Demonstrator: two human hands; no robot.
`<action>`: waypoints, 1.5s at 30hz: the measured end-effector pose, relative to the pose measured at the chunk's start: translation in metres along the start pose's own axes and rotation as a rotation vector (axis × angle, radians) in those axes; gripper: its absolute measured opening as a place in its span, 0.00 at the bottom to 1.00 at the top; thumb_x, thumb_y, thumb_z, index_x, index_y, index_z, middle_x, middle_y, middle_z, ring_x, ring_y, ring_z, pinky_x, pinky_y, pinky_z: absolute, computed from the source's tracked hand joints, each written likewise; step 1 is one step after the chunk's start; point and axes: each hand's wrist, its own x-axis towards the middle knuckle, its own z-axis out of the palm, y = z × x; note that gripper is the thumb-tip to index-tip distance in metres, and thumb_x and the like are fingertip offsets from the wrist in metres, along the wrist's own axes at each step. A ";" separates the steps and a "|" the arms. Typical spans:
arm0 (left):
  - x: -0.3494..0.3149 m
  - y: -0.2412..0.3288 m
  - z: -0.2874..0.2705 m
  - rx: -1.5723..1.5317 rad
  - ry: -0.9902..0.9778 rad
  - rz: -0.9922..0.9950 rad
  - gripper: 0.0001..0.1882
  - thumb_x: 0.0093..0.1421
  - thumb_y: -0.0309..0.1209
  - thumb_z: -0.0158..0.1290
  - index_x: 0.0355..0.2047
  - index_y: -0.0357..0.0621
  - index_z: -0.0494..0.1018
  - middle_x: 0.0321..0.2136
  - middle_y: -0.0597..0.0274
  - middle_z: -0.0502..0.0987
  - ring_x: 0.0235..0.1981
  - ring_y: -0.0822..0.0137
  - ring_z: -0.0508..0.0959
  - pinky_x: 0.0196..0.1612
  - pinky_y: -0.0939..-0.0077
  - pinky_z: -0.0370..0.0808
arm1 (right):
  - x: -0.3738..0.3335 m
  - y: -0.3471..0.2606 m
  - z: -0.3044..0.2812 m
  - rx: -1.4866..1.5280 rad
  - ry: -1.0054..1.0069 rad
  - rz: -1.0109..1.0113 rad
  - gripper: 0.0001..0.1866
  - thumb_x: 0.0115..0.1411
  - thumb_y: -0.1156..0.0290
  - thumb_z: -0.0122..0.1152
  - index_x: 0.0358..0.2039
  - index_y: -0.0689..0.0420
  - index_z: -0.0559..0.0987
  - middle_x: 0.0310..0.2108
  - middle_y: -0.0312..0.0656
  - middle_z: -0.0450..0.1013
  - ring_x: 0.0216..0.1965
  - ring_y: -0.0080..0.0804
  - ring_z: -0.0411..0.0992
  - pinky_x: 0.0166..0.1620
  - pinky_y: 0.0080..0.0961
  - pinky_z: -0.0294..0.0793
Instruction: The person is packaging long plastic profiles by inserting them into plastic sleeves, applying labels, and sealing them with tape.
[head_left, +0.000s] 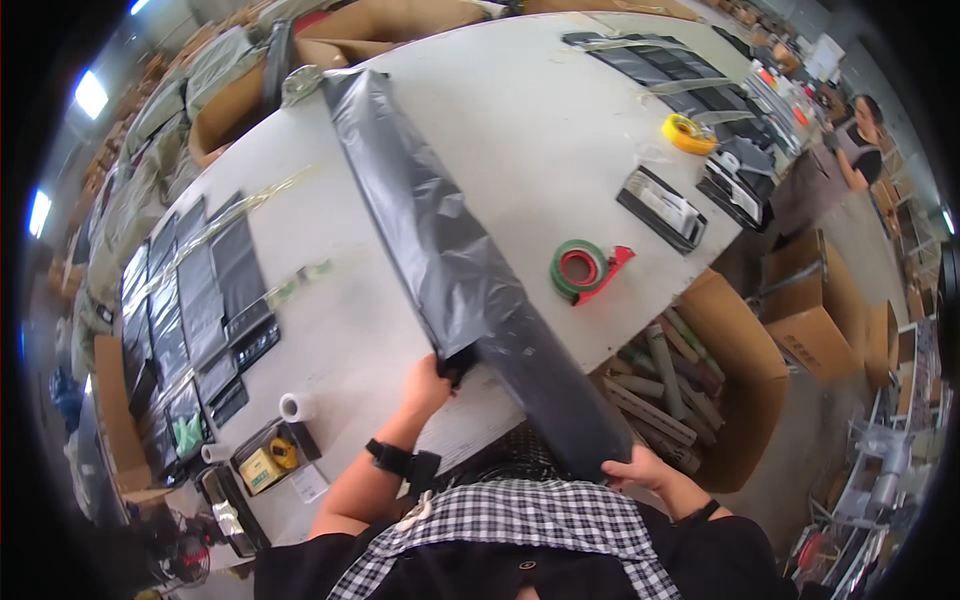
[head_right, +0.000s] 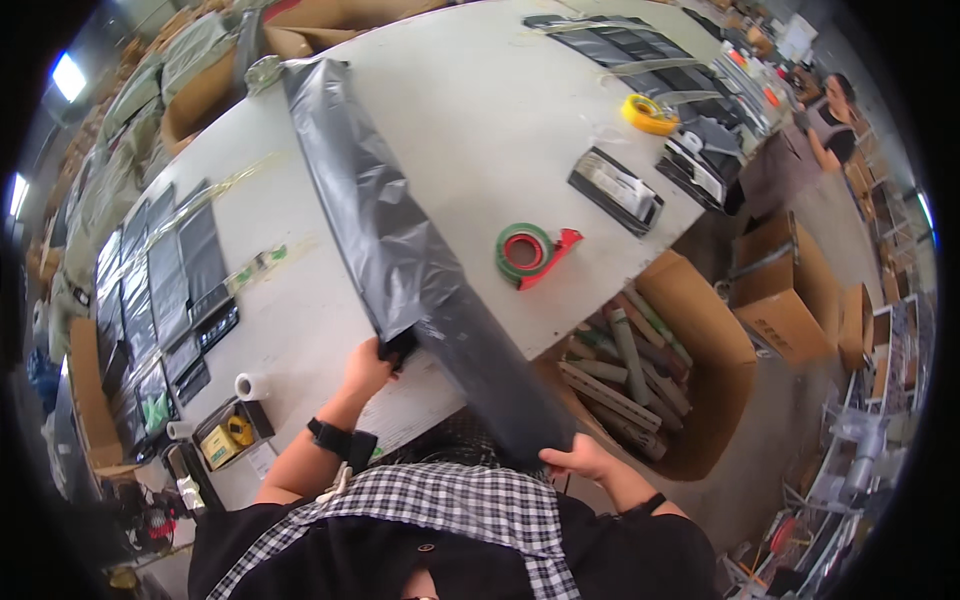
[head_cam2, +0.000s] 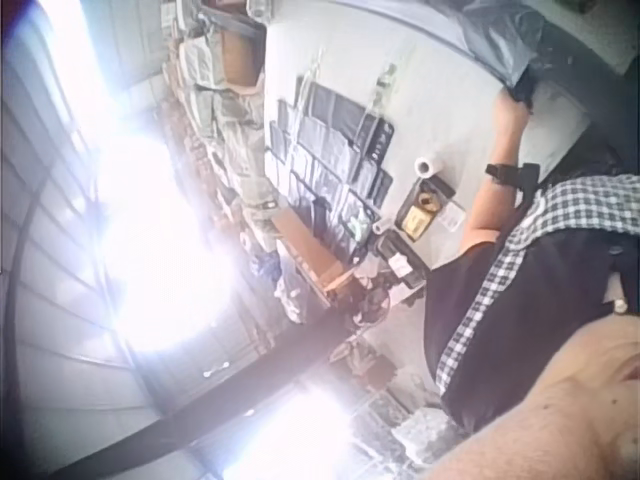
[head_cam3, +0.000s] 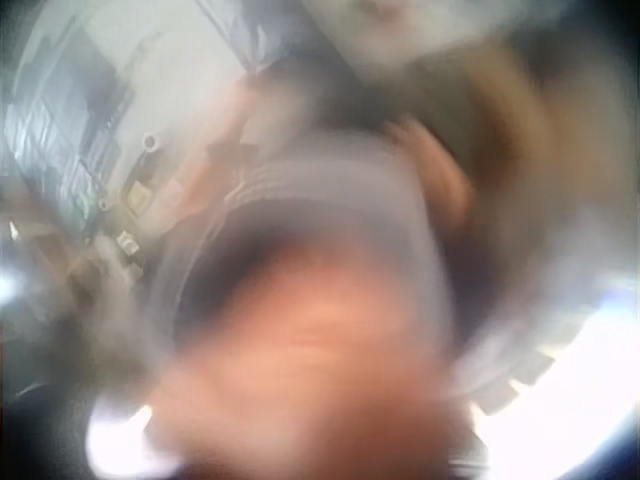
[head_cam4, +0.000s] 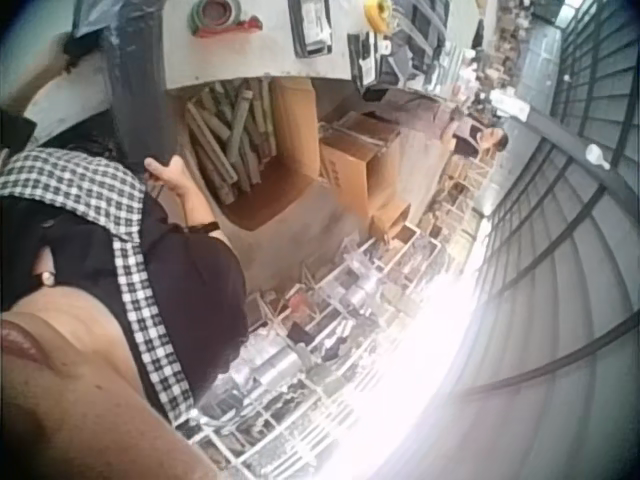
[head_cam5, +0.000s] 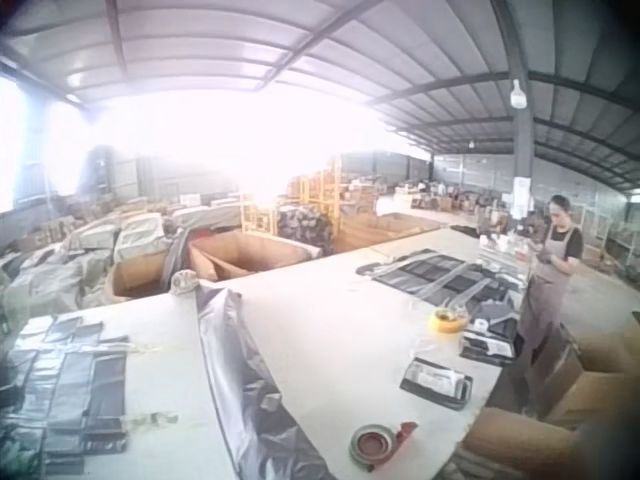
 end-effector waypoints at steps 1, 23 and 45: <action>-0.003 0.000 -0.004 -0.038 0.005 0.001 0.07 0.56 0.24 0.54 0.30 0.31 0.70 0.18 0.52 0.78 0.17 0.65 0.80 0.21 0.71 0.75 | 0.011 -0.010 0.005 -0.153 -0.063 -0.059 0.25 0.51 0.61 0.69 0.43 0.65 0.73 0.32 0.41 0.75 0.31 0.26 0.74 0.37 0.24 0.75; -0.014 -0.006 -0.025 0.238 0.128 -0.112 0.22 0.49 0.33 0.59 0.40 0.30 0.67 0.21 0.50 0.77 0.22 0.57 0.80 0.29 0.65 0.76 | 0.134 -0.251 -0.209 -0.836 1.277 -0.572 0.18 0.48 0.58 0.66 0.35 0.56 0.79 0.32 0.47 0.77 0.36 0.42 0.76 0.39 0.35 0.75; -0.028 0.106 -0.014 0.823 0.637 0.534 0.26 0.43 0.24 0.60 0.46 0.50 0.71 0.47 0.57 0.68 0.50 0.53 0.68 0.52 0.59 0.66 | 0.152 -0.277 -0.233 -0.010 0.977 -0.846 0.14 0.51 0.64 0.70 0.25 0.63 0.80 0.22 0.33 0.73 0.24 0.17 0.66 0.29 0.17 0.65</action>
